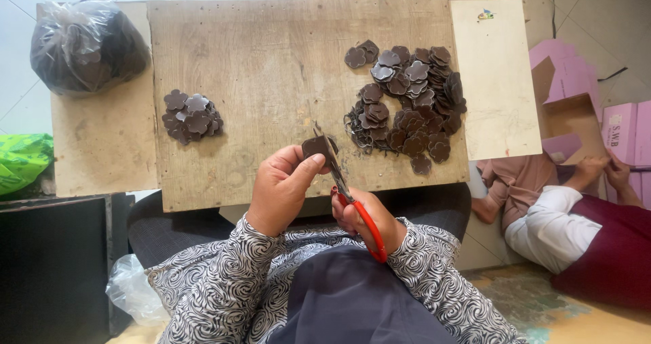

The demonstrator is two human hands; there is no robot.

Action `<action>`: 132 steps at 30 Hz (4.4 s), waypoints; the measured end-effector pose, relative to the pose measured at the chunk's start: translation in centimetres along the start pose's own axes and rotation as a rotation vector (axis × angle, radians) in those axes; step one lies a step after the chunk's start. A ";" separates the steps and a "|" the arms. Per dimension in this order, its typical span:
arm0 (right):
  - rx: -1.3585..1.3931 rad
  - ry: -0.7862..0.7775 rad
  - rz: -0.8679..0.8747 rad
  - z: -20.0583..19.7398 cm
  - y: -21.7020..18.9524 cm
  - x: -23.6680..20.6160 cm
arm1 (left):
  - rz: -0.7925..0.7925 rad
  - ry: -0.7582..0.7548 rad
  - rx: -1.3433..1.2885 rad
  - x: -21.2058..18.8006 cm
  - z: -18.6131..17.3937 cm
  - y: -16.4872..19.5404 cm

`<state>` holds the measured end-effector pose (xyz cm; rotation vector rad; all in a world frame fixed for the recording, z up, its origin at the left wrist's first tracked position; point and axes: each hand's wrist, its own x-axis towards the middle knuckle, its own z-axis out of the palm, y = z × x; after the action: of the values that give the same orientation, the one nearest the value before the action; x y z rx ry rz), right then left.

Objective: The person uses red-handled scissors to trim the edges of small dark brown flower-shaped cardboard pieces. They hold each piece in the left hand and cut with the right hand, placing finished pieces into a pile on the wooden board.

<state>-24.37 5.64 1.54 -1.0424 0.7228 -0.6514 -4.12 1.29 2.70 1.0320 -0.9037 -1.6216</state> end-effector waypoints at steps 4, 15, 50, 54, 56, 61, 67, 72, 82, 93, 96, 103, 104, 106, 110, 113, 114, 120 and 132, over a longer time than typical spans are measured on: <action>0.008 -0.004 0.006 0.0 -0.1 0.0 | 0.008 -0.005 -0.014 0.1 0.0 0.0; -0.102 -0.052 0.027 0.0 -0.7 0.3 | -0.012 -0.014 0.480 -0.2 -0.7 2.4; -0.053 -0.060 0.050 0.3 -1.2 0.3 | -0.017 -0.024 0.273 -0.1 -0.7 1.6; -0.051 -0.065 0.076 0.5 -1.3 0.2 | -0.049 -0.043 0.294 -0.2 -1.0 1.9; -0.047 -0.070 0.087 0.6 -1.2 0.3 | -0.056 -0.042 0.317 -0.2 -1.0 2.0; -0.053 -0.066 0.072 0.6 -1.1 0.3 | -0.066 -0.026 0.353 -0.2 -0.8 2.2; -0.077 -0.060 0.042 0.5 -0.9 0.1 | -0.065 -0.008 0.402 -0.3 -0.9 2.1; -0.069 -0.053 0.057 0.4 -0.7 0.2 | 0.009 -0.015 0.166 0.1 -0.7 1.2; -0.076 -0.090 0.072 0.1 -0.7 0.2 | -0.095 -0.117 0.028 0.4 -0.9 0.8; -0.026 -0.076 0.055 0.2 -0.4 0.2 | -0.081 -0.111 0.063 0.3 -0.8 1.0; -0.027 -0.071 0.058 0.2 -0.3 0.2 | -0.094 -0.100 0.058 0.2 -0.9 0.9; -0.013 -0.074 0.079 0.2 -0.2 0.0 | -0.076 -0.110 0.003 0.2 -0.9 0.6; -0.028 -0.082 0.076 0.1 -0.2 0.1 | -0.084 -0.129 -0.015 0.2 -0.9 0.6; -0.039 -0.098 0.071 0.0 -0.2 0.1 | -0.147 -0.154 -0.020 0.2 -0.8 0.9; -0.030 -0.110 0.081 0.0 -0.1 -0.1 | -0.284 -0.162 0.011 0.1 -0.6 1.3; -0.037 -0.107 0.085 -0.1 -0.2 -0.1 | -0.281 -0.157 0.028 0.1 -0.7 1.6; -0.040 -0.108 0.086 -0.1 -0.2 0.0 | -0.274 -0.154 0.035 0.0 -0.8 1.6; -0.058 -0.113 0.080 0.0 -0.8 0.2 | -0.265 -0.133 -0.013 0.1 -1.1 1.5; -0.030 -0.091 0.051 0.3 -1.1 0.5 | -0.223 -0.142 -0.089 0.3 -1.3 0.9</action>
<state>-24.01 5.02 2.55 -1.0707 0.6791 -0.5472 -2.65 0.69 2.98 0.9927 -0.8234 -1.9249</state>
